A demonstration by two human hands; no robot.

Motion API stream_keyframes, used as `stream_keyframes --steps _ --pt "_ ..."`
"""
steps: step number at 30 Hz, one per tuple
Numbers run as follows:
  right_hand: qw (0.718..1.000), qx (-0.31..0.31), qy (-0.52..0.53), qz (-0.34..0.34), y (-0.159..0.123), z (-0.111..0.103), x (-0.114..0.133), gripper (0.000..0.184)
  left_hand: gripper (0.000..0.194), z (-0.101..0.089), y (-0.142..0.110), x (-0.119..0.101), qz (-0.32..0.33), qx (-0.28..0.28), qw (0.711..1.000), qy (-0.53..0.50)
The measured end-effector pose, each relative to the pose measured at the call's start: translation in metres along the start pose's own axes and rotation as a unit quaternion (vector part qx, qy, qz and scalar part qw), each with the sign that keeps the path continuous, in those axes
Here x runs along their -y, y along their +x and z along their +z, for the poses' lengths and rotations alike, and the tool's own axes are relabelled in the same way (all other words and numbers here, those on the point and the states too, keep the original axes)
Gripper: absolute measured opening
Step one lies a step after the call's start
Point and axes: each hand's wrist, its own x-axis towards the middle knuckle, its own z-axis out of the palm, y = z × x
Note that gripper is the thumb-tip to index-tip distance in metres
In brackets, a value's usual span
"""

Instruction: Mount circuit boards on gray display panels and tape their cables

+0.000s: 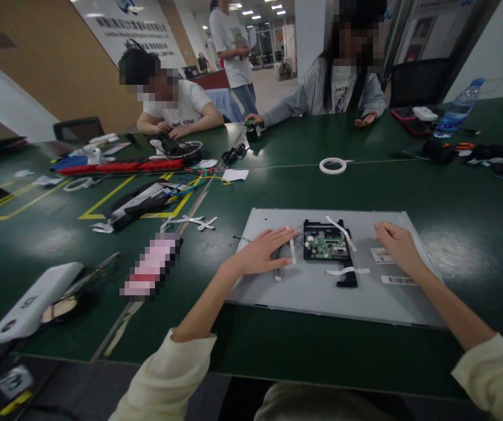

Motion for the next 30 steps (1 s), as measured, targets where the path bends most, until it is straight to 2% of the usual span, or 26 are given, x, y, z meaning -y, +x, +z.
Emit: stream_keyframes --steps 4,9,18,24,27,30 --pt "0.999 0.031 0.006 -0.006 0.001 -0.001 0.001 0.047 0.064 0.001 -0.001 0.007 0.009 0.018 1.000 0.008" --pt "0.999 0.048 -0.002 -0.015 0.000 0.000 0.001 0.047 0.069 0.006 -0.002 0.007 0.014 0.015 1.000 0.013" --pt "0.998 0.052 -0.040 -0.007 -0.002 -0.001 0.001 0.047 0.062 0.010 -0.003 0.008 0.025 0.015 0.999 0.017" --pt "0.997 0.051 -0.059 -0.027 -0.005 -0.003 0.005 0.045 0.061 0.011 -0.001 0.007 0.023 0.006 1.000 0.008" --pt "0.996 0.054 -0.060 -0.035 -0.006 -0.004 0.007 0.039 0.062 0.007 -0.002 0.004 0.020 0.008 1.000 -0.003" --pt "0.996 0.032 -0.066 -0.057 -0.006 -0.005 0.007 0.033 0.064 0.002 -0.004 0.000 0.017 -0.009 1.000 -0.021"
